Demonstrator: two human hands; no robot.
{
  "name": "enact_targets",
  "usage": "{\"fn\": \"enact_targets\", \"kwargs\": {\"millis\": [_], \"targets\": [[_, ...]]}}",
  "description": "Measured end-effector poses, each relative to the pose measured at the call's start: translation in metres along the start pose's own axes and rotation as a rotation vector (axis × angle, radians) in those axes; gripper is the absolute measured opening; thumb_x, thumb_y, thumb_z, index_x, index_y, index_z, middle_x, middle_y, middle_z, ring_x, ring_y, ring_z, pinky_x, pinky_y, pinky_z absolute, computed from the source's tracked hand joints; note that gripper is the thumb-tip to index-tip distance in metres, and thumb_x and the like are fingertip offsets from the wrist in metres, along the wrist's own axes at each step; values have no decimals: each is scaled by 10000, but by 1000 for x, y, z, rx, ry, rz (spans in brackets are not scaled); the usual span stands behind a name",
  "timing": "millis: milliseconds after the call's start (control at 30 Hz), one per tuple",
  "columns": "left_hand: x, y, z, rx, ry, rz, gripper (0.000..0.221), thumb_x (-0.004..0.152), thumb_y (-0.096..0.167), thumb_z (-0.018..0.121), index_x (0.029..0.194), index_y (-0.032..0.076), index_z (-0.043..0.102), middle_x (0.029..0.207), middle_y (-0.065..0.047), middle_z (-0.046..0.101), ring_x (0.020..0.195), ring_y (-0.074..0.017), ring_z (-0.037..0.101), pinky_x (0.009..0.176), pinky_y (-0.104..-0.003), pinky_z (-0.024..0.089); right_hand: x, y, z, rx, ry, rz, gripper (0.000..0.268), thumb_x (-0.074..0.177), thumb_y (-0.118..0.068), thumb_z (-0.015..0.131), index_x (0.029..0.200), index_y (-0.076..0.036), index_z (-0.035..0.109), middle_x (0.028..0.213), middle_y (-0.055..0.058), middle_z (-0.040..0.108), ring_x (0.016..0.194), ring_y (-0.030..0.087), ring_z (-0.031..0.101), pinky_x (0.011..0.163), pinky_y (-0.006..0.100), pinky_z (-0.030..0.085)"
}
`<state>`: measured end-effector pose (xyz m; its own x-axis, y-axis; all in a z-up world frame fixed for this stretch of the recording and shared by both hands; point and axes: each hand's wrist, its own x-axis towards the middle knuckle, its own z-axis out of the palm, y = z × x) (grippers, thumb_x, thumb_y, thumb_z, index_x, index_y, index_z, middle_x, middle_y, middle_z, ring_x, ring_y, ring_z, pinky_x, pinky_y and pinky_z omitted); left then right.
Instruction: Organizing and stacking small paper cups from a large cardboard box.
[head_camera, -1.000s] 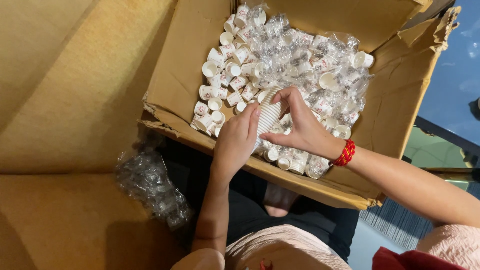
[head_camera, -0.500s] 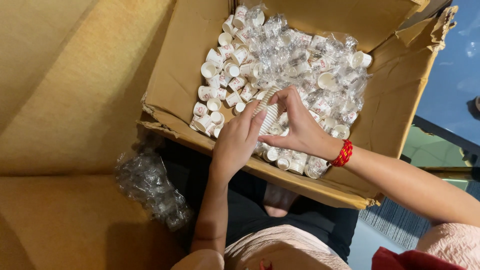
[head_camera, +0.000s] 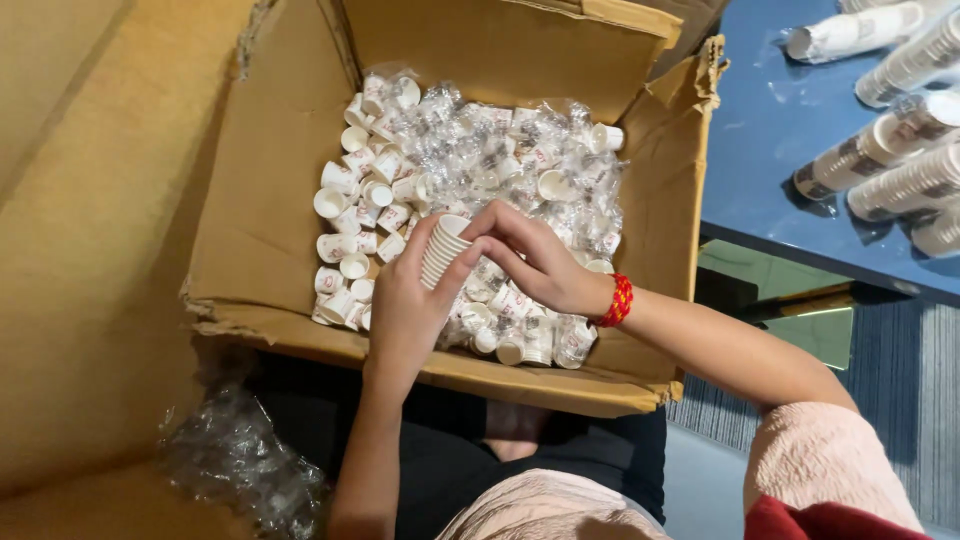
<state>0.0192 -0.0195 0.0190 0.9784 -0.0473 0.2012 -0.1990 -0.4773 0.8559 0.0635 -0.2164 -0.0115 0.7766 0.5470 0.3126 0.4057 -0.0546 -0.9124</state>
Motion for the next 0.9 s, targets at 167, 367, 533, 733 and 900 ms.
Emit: {"fn": "enact_targets", "kwargs": {"millis": [167,367,533,733,900], "targets": [[-3,3,-3,-93,-6,-45,492,968,427,663,1294,62,612,940,-132,780,838,-230,777,719,-354,572,4,-25,7,-188,84,-147,250,959,114,511,1177,19,588,986,128,634,854,183,634,790,292,517],[-9,-8,-2,-105,30,53,485,994,397,672,1301,26,613,1003,-127,769,890,-192,761,781,-330,574,5,-18,-4,-321,318,-225,372,877,196,466,1193,30,571,998,139,644,874,232,648,804,315,532],[-8,-21,-3,-177,26,0,530,980,417,660,1331,25,608,1023,-103,786,925,-175,766,811,-323,588,-2,-66,-34,-401,264,-8,333,942,138,527,1236,-6,587,1140,155,653,1004,288,695,856,348,572],[-13,-22,-11,-366,204,166,606,1126,440,594,1548,21,472,1339,-173,676,1181,-235,664,1029,-350,533,-63,-64,-54,-768,19,165,465,922,-199,723,1326,-24,572,1318,208,549,1163,426,584,927,464,497],[-19,-18,-12,-729,173,111,545,1097,494,546,1439,79,454,1015,-175,645,743,-239,655,655,-360,579,-101,-66,-80,-754,131,249,350,930,-203,675,1247,-61,625,1313,163,601,1179,368,619,966,425,512]]}}
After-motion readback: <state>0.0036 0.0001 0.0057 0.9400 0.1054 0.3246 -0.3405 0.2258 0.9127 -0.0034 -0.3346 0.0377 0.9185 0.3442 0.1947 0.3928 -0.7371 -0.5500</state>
